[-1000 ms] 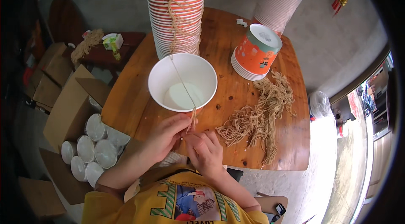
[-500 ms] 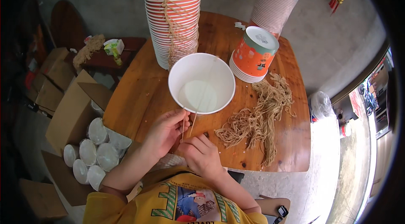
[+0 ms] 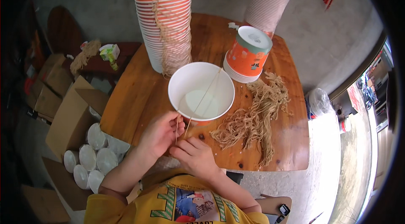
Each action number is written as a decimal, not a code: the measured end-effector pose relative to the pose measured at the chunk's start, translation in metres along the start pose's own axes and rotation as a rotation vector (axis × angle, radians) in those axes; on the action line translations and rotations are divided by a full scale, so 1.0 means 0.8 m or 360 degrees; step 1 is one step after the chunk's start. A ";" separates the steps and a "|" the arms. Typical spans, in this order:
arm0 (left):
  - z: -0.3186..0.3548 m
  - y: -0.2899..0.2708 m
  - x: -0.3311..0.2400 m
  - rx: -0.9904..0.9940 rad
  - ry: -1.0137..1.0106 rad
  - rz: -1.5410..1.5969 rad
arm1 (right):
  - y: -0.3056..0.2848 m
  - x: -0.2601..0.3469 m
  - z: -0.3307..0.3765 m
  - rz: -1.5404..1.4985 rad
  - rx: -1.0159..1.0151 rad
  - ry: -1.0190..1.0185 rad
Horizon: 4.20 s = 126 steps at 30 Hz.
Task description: Threading elastic bands through holes in paper cups and stacking them.
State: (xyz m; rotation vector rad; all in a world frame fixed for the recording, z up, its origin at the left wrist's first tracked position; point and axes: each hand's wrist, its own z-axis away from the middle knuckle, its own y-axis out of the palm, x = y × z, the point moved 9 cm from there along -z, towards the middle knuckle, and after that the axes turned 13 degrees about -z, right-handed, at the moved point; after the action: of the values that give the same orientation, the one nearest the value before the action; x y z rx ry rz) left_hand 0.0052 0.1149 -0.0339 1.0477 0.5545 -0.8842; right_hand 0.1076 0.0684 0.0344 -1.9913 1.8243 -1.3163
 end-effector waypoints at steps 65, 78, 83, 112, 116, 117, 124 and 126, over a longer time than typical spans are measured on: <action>0.035 0.149 -0.565 -0.0028 0.2639 -0.1607 | -0.270 -0.133 -0.392 -0.1015 -0.0463 0.0594; -0.052 0.079 -0.580 -0.0018 0.2174 -0.1433 | -0.216 -0.162 -0.396 -0.1078 -0.0361 0.0640; -0.072 0.066 -0.561 0.0098 0.2029 -0.1469 | -0.192 -0.165 -0.380 -0.1128 -0.0255 0.0742; -0.135 -0.030 -0.418 -0.0283 0.1915 -0.1203 | -0.142 -0.278 -0.357 -0.0796 -0.0419 0.0445; -0.139 -0.019 -0.400 -0.0191 0.1853 -0.1181 | -0.120 -0.259 -0.359 -0.1207 -0.0425 0.0365; -0.141 -0.022 -0.399 -0.0220 0.1844 -0.1197 | -0.119 -0.254 -0.357 -0.1198 -0.0473 0.0364; -0.144 -0.018 -0.395 -0.0233 0.1897 -0.1214 | -0.121 -0.246 -0.351 -0.1231 -0.0622 0.0276; -0.147 -0.019 -0.395 -0.0263 0.1948 -0.1262 | -0.119 -0.257 -0.350 -0.1221 -0.0648 0.0313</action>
State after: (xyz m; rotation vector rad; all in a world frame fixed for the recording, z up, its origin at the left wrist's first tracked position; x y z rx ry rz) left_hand -0.1793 0.3304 0.1494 1.1493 2.1347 -0.7463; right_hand 0.0170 0.3927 0.1620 -3.0872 1.5331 -1.4145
